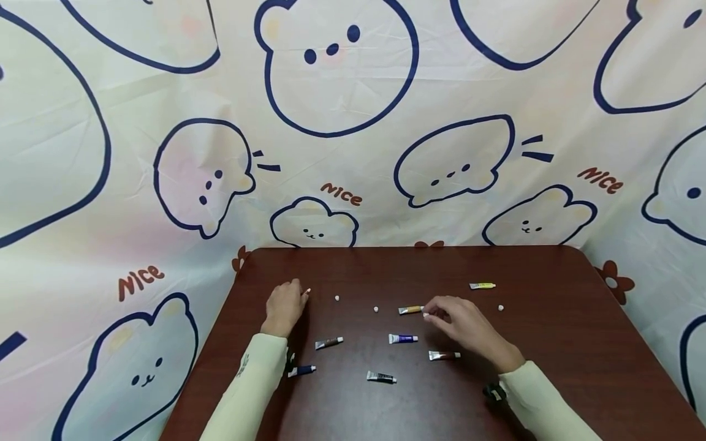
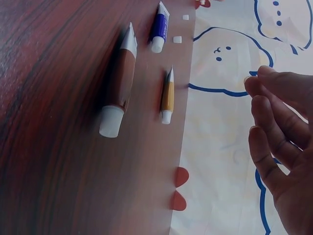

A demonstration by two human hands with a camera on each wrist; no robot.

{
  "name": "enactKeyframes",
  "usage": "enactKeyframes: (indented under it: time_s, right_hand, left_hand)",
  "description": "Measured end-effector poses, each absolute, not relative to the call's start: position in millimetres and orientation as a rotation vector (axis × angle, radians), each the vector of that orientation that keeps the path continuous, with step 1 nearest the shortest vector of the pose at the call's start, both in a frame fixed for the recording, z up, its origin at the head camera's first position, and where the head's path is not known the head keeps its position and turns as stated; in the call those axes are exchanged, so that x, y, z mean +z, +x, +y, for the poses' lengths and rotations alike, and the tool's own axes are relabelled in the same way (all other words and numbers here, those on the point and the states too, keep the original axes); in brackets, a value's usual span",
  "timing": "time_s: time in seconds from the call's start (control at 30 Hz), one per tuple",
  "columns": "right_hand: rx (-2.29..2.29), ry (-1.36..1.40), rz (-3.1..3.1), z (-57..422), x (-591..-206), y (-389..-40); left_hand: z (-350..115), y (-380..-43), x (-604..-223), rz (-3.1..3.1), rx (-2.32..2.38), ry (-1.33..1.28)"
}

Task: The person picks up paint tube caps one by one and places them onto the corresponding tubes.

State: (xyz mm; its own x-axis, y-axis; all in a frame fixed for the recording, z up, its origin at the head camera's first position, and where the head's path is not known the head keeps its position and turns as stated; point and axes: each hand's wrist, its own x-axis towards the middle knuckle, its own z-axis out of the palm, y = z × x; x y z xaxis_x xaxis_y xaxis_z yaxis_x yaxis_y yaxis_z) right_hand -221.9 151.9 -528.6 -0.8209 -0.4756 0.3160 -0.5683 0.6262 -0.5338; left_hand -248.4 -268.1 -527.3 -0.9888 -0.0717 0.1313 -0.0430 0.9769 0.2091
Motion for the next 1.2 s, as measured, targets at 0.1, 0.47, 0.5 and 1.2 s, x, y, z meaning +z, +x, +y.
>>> enactKeyframes:
  time_s: [0.1,0.47,0.5,1.2]
  right_hand:
    - [0.964,0.869,-2.697,150.1,-527.7,-222.0]
    - [0.974,0.895,-2.675,140.2,-528.3,-222.4]
    - [0.979,0.897,-2.675,139.3,-528.8,-222.4]
    - [1.036,0.943,-2.677,121.3,-530.7,-222.9]
  left_hand:
    - [-262.1,-245.4,-522.1,-2.944,-0.317,0.019]
    - [-236.8,-229.1,-510.2,-2.857,-0.314,-0.262]
    - [-234.1,-227.8,-509.9,-2.838,-0.309,-0.298]
    - [-177.5,-210.6,-493.0,-2.677,-0.344,-0.898]
